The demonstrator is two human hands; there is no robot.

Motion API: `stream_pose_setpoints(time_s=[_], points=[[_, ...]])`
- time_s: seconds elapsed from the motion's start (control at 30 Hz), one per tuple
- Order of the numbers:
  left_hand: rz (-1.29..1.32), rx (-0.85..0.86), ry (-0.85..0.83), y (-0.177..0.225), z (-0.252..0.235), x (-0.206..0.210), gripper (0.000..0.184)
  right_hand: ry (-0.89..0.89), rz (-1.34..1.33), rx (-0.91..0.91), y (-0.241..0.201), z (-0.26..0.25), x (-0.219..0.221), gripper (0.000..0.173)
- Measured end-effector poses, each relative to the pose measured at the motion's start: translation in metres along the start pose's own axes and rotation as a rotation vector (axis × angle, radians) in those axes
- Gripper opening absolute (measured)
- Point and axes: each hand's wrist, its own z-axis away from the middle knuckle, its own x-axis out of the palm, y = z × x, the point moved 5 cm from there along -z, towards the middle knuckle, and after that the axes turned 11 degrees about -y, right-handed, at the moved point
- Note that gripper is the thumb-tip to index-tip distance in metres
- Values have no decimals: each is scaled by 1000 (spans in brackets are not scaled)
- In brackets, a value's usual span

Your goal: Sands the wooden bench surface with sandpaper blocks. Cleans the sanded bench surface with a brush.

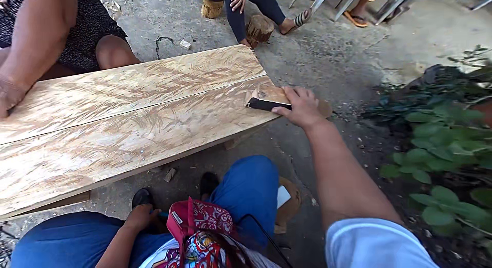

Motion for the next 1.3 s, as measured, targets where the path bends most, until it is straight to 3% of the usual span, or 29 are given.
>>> stream_pose_setpoints(time_s=[0.1, 0.27, 0.37, 0.43, 0.5, 0.67, 0.73, 0.83, 0.93, 1.17, 1.23, 1.3], points=[[4, 6, 3, 6, 2, -3, 56, 37, 0, -140, -69, -3, 9, 78], [-22, -7, -14, 15, 0, -6, 57, 37, -23, -511, -285, 7, 54, 80], [-46, -18, -29, 23, 1, -6, 57, -123, 27, -668, -364, 8, 62, 75], [-45, -20, -32, 24, 3, -6, 57, -207, 38, -690, -368, 3, 55, 71], [-35, -13, -23, 23, 1, -8, 56, -172, -24, -661, -332, -7, 42, 69], [-5, -21, -15, 5, -7, 1, 56, 17, -27, -355, -139, -58, 6, 68], [16, -26, -7, -1, -6, 3, 55, 4, -16, -186, -67, -74, -8, 70], [51, -39, -11, -4, -1, 3, 56, -51, -16, -13, -30, -83, -20, 73], [76, -26, 1, -2, 3, -1, 56, -29, -13, -117, -86, -77, -10, 73], [-8, -2, -20, 20, -2, -6, 56, -82, -1, -600, -351, -26, 51, 71], [-37, 17, -17, 28, -2, -9, 56, -159, 30, -627, -376, -18, 52, 70], [-54, 36, -11, 34, -3, -10, 56, -198, 9, -612, -360, -17, 46, 70]])
